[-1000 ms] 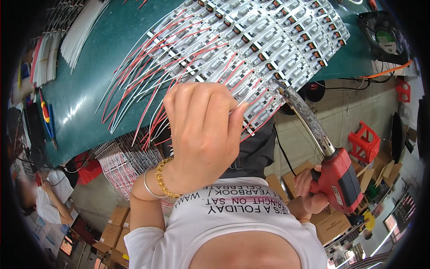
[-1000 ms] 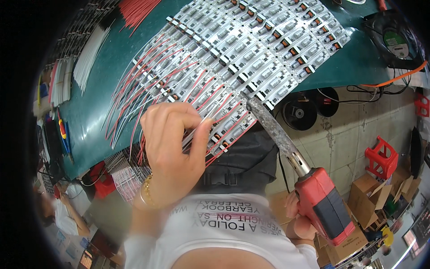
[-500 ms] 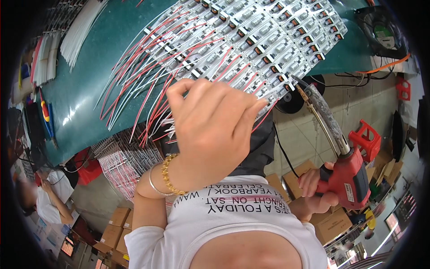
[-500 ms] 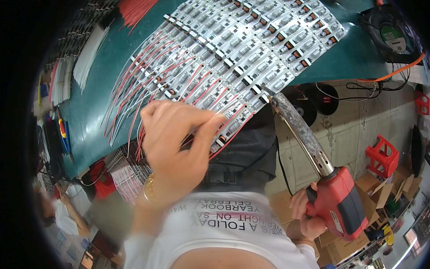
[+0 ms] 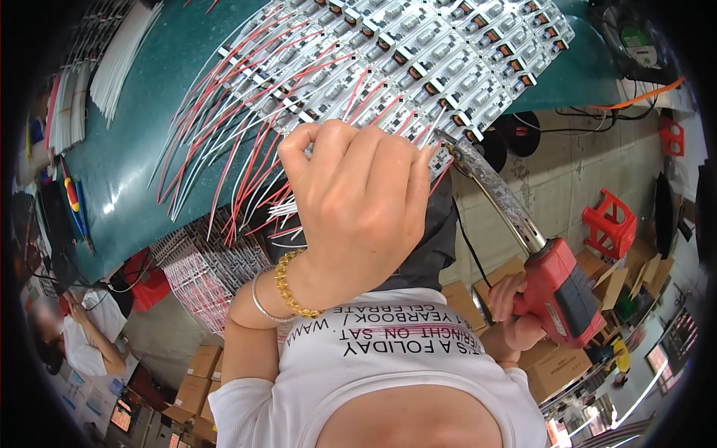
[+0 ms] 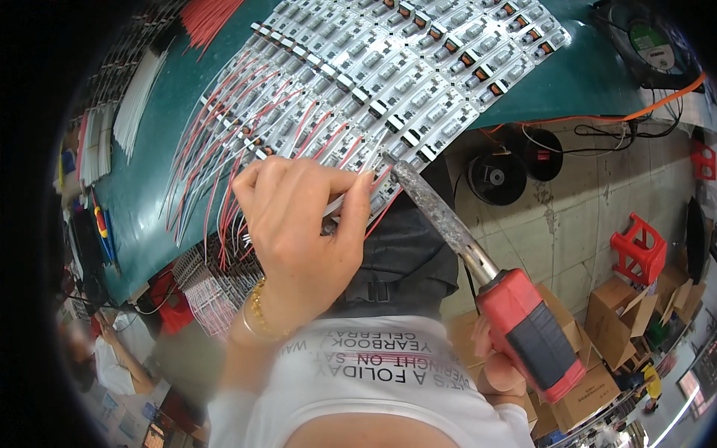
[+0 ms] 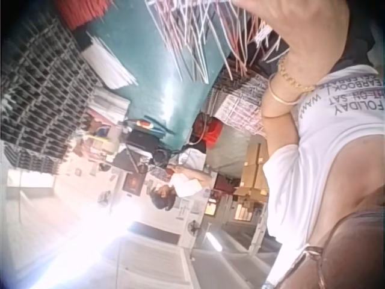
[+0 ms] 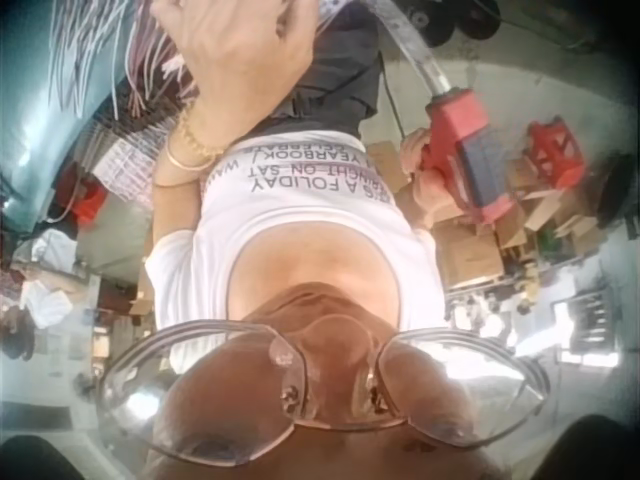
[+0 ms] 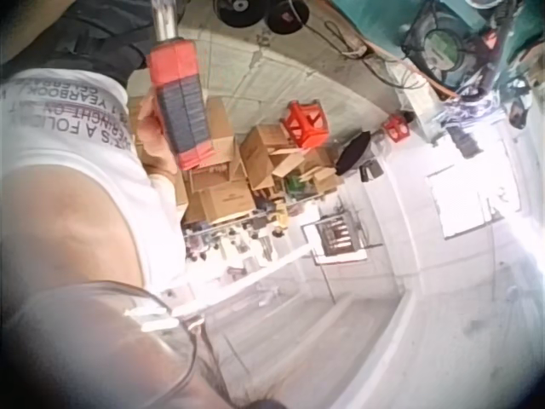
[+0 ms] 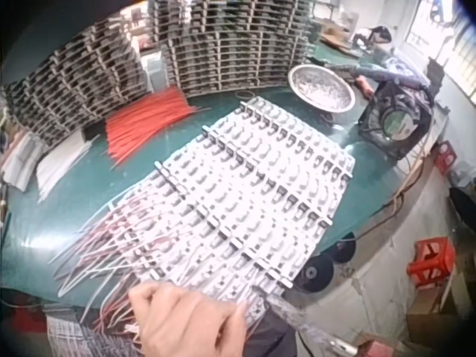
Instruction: The person uses a soldering iron to attach red and white wires to a grid of electronic components on a workbench. They repeatedly pick up individual wires, position them against the component terminals, and apply the soldering iron to secure the connections.
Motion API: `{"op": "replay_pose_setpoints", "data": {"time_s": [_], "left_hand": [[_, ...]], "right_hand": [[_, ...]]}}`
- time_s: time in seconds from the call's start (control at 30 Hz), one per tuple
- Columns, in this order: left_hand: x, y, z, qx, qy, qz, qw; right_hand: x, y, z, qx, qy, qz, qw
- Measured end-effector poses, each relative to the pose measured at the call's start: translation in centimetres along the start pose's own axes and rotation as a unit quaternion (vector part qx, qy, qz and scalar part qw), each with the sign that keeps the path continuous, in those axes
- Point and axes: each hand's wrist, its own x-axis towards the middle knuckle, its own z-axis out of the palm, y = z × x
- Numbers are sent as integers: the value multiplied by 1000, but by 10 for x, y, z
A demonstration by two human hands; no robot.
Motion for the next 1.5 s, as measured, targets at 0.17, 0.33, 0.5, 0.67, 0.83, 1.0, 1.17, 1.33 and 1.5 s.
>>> {"op": "replay_pose_setpoints", "data": {"time_s": [0.17,0.33,0.5,0.67,0.83,1.0,1.17,1.33,1.5], "left_hand": [[-1,0,0,3,1,1,1000],[0,1,-1,6,3,5,1000],[1,1,-1,-16,29,10,999],[4,-1,-22,-93,47,-11,995],[-4,6,1,-66,4,-16,998],[-10,4,8,-4,32,10,999],[-8,7,14,-11,31,31,999],[-9,11,15,12,35,37,999],[-8,12,11,17,12,27,999]], "right_hand": [[-6,33,-31,63,-78,-101,990],[-1,35,-38,73,-129,-135,980],[-1,25,-23,99,-56,-110,987],[3,10,-12,90,-40,-69,993],[-6,4,-13,52,-11,-36,998],[-13,40,-49,113,-129,-96,981],[-19,18,-20,73,-2,-9,997],[-14,9,-14,55,-1,-8,998],[-11,11,-22,77,-34,-50,995]]}}
